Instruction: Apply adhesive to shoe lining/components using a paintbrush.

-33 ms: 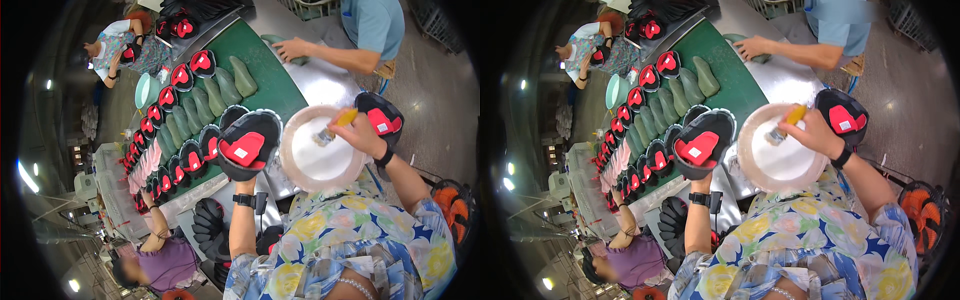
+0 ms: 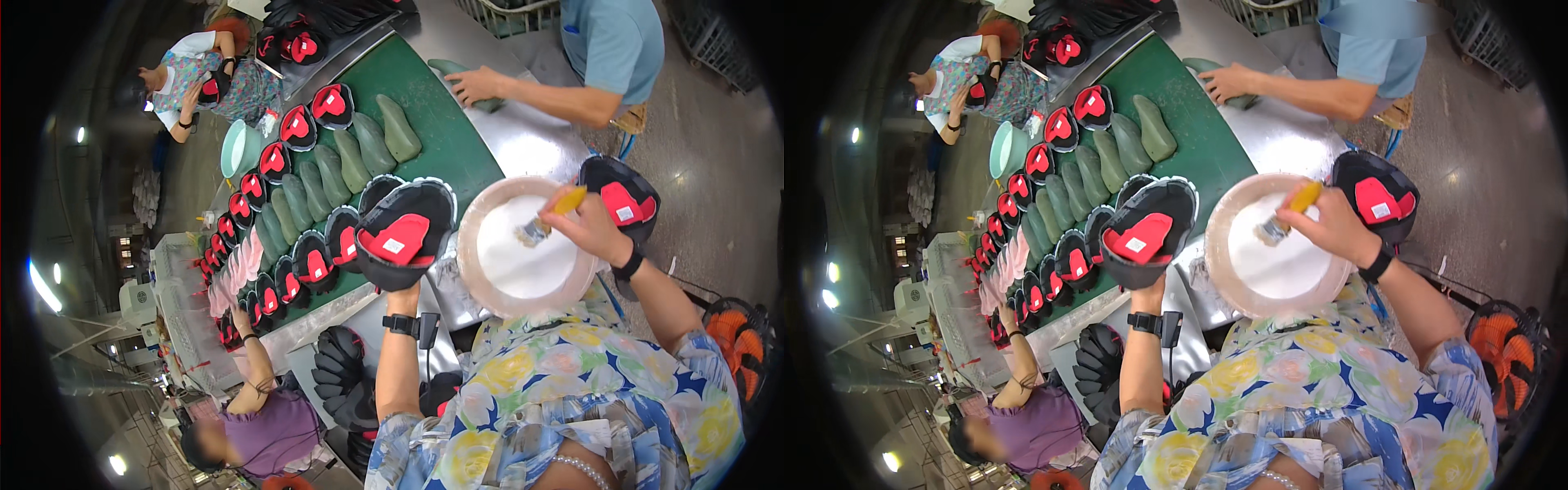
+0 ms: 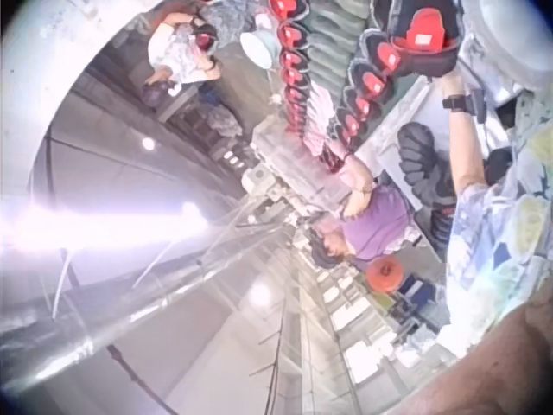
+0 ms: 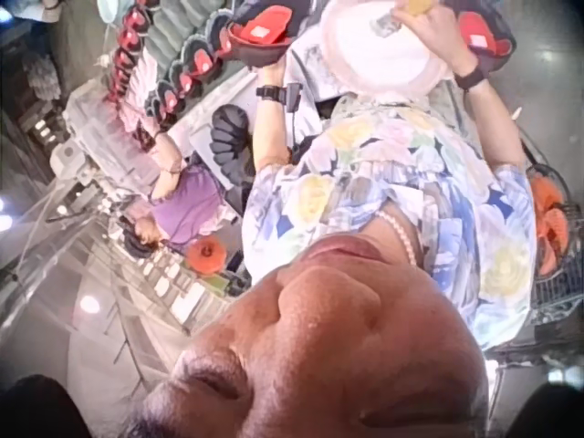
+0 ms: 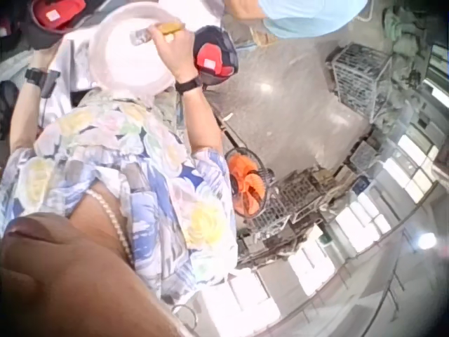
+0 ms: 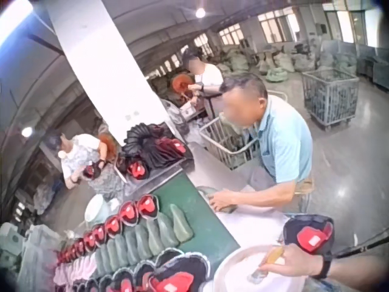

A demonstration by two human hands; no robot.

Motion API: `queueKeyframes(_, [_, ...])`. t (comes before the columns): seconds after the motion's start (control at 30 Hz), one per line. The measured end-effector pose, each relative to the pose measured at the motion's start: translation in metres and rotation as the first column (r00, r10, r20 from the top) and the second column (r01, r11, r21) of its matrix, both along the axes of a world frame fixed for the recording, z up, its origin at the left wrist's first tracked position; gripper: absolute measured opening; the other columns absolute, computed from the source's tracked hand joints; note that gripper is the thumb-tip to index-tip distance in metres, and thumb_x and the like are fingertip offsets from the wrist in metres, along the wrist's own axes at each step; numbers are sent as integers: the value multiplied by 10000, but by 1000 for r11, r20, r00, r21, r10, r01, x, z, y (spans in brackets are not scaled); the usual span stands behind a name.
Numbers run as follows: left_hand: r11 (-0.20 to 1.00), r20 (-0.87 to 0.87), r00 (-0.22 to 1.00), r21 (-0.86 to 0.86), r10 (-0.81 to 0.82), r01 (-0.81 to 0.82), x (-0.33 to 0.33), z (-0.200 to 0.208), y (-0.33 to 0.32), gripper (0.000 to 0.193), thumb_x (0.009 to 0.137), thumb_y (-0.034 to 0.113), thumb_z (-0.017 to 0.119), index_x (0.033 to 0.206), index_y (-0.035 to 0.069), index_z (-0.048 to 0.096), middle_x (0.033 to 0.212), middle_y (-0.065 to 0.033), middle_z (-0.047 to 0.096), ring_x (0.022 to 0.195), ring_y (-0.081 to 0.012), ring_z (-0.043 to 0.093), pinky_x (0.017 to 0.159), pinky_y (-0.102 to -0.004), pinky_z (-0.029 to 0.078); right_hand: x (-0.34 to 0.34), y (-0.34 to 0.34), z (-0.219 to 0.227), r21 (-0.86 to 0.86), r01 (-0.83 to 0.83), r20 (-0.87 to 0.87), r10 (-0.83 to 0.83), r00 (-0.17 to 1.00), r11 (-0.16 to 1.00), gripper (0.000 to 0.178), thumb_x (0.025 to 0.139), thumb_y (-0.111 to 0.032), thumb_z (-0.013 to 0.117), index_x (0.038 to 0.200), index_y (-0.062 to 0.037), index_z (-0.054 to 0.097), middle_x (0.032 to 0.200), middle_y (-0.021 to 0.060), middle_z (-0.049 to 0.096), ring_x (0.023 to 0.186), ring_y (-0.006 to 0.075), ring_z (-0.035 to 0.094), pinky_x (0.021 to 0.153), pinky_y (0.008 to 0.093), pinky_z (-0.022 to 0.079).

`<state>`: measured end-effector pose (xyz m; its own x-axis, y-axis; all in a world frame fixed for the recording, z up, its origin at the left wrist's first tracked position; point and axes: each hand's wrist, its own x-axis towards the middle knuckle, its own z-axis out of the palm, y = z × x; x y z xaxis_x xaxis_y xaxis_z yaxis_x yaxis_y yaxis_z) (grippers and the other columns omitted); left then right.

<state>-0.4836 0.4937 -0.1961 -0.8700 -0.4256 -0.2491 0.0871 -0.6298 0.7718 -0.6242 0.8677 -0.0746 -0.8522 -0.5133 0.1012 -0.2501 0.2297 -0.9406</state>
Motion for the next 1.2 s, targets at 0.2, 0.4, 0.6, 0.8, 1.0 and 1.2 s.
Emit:
queueKeyframes(0.2, [970, 59, 982, -177, 178, -165, -50, -95, -18, 397, 958, 0, 558, 1343, 75, 496, 1302, -99, 613, 1212, -241, 584, 977, -421, 545, 20, 8, -12, 115, -11, 166, -8, 986, 993, 190, 883, -180, 745, 916, -15, 657, 847, 117, 714, 808, 213, 703, 737, 326, 521])
queueKeyframes(0.4, [835, 799, 591, -244, -115, 493, -62, -104, 9, 437, 908, -75, 478, 1330, 1, 397, 1130, -161, 616, 802, -271, 698, 661, -381, 632, 30, 32, -29, 177, 40, 231, -81, 969, 983, 165, 881, -147, 749, 920, -16, 658, 869, 86, 711, 813, 191, 691, 743, 310, 518])
queueKeyframes(0.6, [991, 634, 763, 43, -125, 127, -44, -81, 24, 710, 911, -100, 461, 1549, -26, 158, 1416, -268, 482, 1146, -341, 635, 972, -395, 556, 28, 36, -42, 182, 34, 289, -86, 953, 983, 136, 882, -119, 748, 922, -20, 664, 872, 68, 702, 801, 152, 681, 737, 277, 509])
queueKeyframes(0.8, [947, 667, 733, -132, -132, 291, -27, -83, 24, 722, 898, 88, 619, 1545, 45, 302, 1500, -186, 457, 1179, -270, 590, 1017, -420, 476, 29, 11, -59, 109, -27, 342, -13, 940, 994, 95, 906, -65, 711, 916, -6, 637, 884, 48, 680, 853, 112, 641, 770, 263, 500])
queueKeyframes(1.0, [25, 290, 756, -940, 586, 341, 142, -61, -73, 726, 841, 99, 679, 1489, -4, 368, 1468, -239, 452, 1370, -412, 423, 1161, -459, 324, 24, 12, -78, 112, -166, 377, 112, 919, 980, 79, 962, -74, 673, 978, -20, 616, 924, 28, 647, 850, 83, 609, 765, 219, 472])
queueKeyframes(1.2, [278, 136, -258, -694, 956, 664, 313, 62, -112, 1031, 730, 364, 853, 1527, 66, 271, 1554, -307, 266, 1433, -452, 306, 1062, -650, 334, 33, -5, -79, 195, -217, 336, 143, 931, 956, 92, 961, -83, 679, 976, -20, 614, 902, 18, 636, 834, 79, 599, 750, 221, 465])
